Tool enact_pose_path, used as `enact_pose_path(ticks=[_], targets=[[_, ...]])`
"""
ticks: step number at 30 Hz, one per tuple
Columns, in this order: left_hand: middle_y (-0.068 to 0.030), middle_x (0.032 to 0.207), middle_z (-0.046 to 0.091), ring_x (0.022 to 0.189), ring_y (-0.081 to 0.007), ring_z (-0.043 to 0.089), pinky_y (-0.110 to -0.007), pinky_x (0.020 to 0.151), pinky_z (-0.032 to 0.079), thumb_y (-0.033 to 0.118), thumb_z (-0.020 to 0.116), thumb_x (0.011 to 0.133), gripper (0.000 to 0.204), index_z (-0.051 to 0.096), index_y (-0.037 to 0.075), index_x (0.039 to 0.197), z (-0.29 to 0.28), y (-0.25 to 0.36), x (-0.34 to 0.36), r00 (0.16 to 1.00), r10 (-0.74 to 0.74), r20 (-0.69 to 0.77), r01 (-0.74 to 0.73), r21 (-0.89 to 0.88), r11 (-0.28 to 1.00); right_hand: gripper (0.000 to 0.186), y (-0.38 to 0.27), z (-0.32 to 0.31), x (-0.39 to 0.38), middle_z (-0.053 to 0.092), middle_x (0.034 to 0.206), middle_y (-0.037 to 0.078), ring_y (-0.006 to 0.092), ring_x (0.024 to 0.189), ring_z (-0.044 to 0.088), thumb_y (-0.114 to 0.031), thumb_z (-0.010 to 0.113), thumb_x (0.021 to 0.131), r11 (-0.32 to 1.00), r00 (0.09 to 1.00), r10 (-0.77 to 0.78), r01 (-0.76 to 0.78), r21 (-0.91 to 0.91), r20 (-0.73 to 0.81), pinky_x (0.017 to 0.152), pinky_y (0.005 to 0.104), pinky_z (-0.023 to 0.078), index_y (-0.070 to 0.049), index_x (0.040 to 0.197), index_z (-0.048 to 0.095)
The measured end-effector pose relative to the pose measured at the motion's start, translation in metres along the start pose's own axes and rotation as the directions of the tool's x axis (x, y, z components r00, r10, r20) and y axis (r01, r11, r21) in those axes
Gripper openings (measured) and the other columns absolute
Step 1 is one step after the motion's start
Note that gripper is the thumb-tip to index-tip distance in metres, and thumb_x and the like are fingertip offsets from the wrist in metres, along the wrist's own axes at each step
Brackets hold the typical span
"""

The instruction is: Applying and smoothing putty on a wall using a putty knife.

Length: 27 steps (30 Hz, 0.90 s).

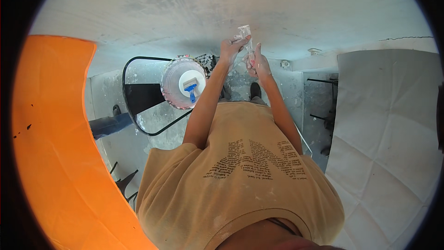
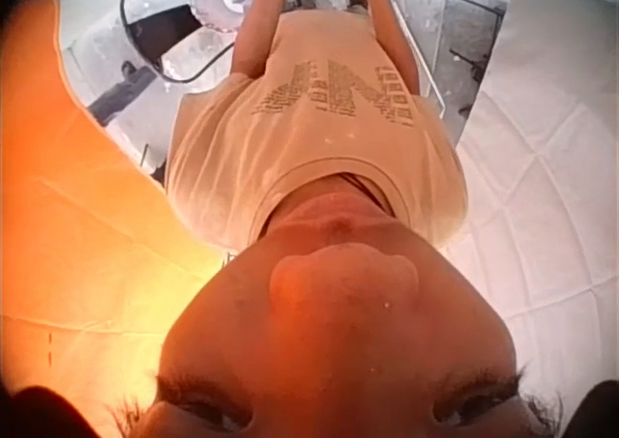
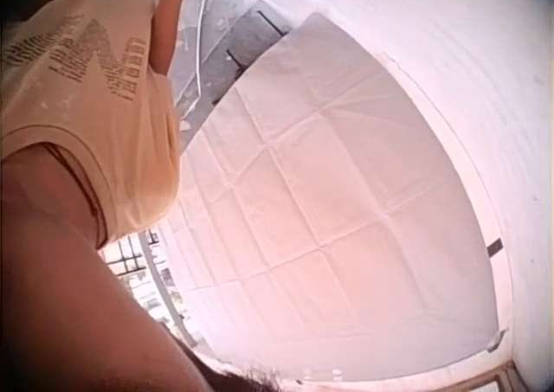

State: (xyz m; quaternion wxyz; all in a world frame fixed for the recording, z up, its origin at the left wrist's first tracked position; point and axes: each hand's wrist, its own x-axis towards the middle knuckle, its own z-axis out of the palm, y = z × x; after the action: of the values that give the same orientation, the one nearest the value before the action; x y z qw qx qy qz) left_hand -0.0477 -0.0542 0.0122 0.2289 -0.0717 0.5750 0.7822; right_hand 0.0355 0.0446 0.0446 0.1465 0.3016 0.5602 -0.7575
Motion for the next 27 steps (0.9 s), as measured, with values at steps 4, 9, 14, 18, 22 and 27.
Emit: enact_pose_path(ticks=[4, 9, 14, 18, 22, 27], targets=[[0.0052, 0.07, 0.056, 0.058, -0.0026, 0.042, -0.017, 0.055, 0.032, 0.015, 0.073, 0.076, 0.02, 0.067, 0.001, 0.089, 0.003, 0.013, 0.001, 0.998, 0.036, 0.056, -0.041, 0.091, 0.995, 0.073, 0.008, -0.009, 0.002, 0.038, 0.049, -0.002, 0.0084, 0.035, 0.031, -0.069, 0.024, 0.087, 0.998, 0.998, -0.054, 0.053, 0.044, 0.029, 0.034, 0.0233, 0.022, -0.004, 0.075, 0.055], [0.0059, 0.07, 0.055, 0.058, -0.0025, 0.04, -0.017, 0.055, 0.031, 0.016, 0.074, 0.075, 0.024, 0.067, 0.001, 0.092, 0.0, 0.032, 0.011, 0.992, 0.116, 0.051, -0.122, 0.131, 0.984, 0.072, 0.006, -0.011, -0.007, 0.034, 0.049, -0.004, 0.0063, 0.036, 0.028, -0.068, 0.02, 0.088, 0.995, 0.99, -0.102, 0.099, 0.032, 0.098, 0.035, 0.0225, 0.019, -0.005, 0.076, 0.052], [-0.0021, 0.083, 0.065, 0.072, -0.0068, 0.056, -0.021, 0.068, 0.043, 0.015, 0.075, 0.073, 0.026, 0.067, -0.001, 0.093, -0.002, 0.042, 0.011, 0.96, 0.161, 0.231, -0.209, 0.201, 0.957, 0.071, 0.006, -0.021, -0.011, 0.035, 0.048, -0.004, 0.0059, 0.036, 0.029, -0.067, 0.025, 0.088, 0.992, 0.993, -0.117, 0.118, -0.038, 0.03, 0.035, 0.0217, 0.02, -0.004, 0.071, 0.053], [-0.0059, 0.089, 0.067, 0.081, -0.01, 0.06, -0.022, 0.076, 0.045, 0.013, 0.075, 0.073, 0.026, 0.067, -0.002, 0.091, 0.002, 0.061, 0.004, 0.932, 0.09, 0.351, -0.241, 0.415, 0.877, 0.067, 0.007, -0.033, -0.019, 0.036, 0.048, -0.004, 0.0052, 0.037, 0.029, -0.064, 0.028, 0.09, 0.99, 0.992, -0.116, 0.12, -0.08, 0.049, 0.036, 0.021, 0.021, -0.005, 0.071, 0.054], [-0.004, 0.084, 0.067, 0.076, -0.009, 0.059, -0.022, 0.073, 0.044, 0.014, 0.075, 0.072, 0.023, 0.067, -0.001, 0.088, 0.007, 0.06, 0.003, 0.883, 0.068, 0.464, -0.292, 0.431, 0.854, 0.062, 0.006, -0.049, -0.03, 0.037, 0.049, -0.004, 0.0045, 0.039, 0.032, -0.059, 0.03, 0.092, 0.984, 0.989, -0.126, 0.135, -0.118, 0.079, 0.037, 0.0206, 0.023, -0.005, 0.07, 0.054], [-0.0062, 0.075, 0.066, 0.07, -0.0097, 0.058, -0.025, 0.068, 0.045, 0.019, 0.074, 0.072, 0.024, 0.068, -0.002, 0.082, 0.018, 0.07, -0.003, 0.881, 0.071, 0.468, -0.32, 0.478, 0.818, 0.057, 0.005, -0.061, -0.045, 0.04, 0.049, -0.002, 0.0058, 0.043, 0.037, -0.047, 0.032, 0.096, 0.907, 0.962, -0.274, 0.261, -0.331, 0.01, 0.041, 0.0227, 0.029, -0.003, 0.067, 0.054]])
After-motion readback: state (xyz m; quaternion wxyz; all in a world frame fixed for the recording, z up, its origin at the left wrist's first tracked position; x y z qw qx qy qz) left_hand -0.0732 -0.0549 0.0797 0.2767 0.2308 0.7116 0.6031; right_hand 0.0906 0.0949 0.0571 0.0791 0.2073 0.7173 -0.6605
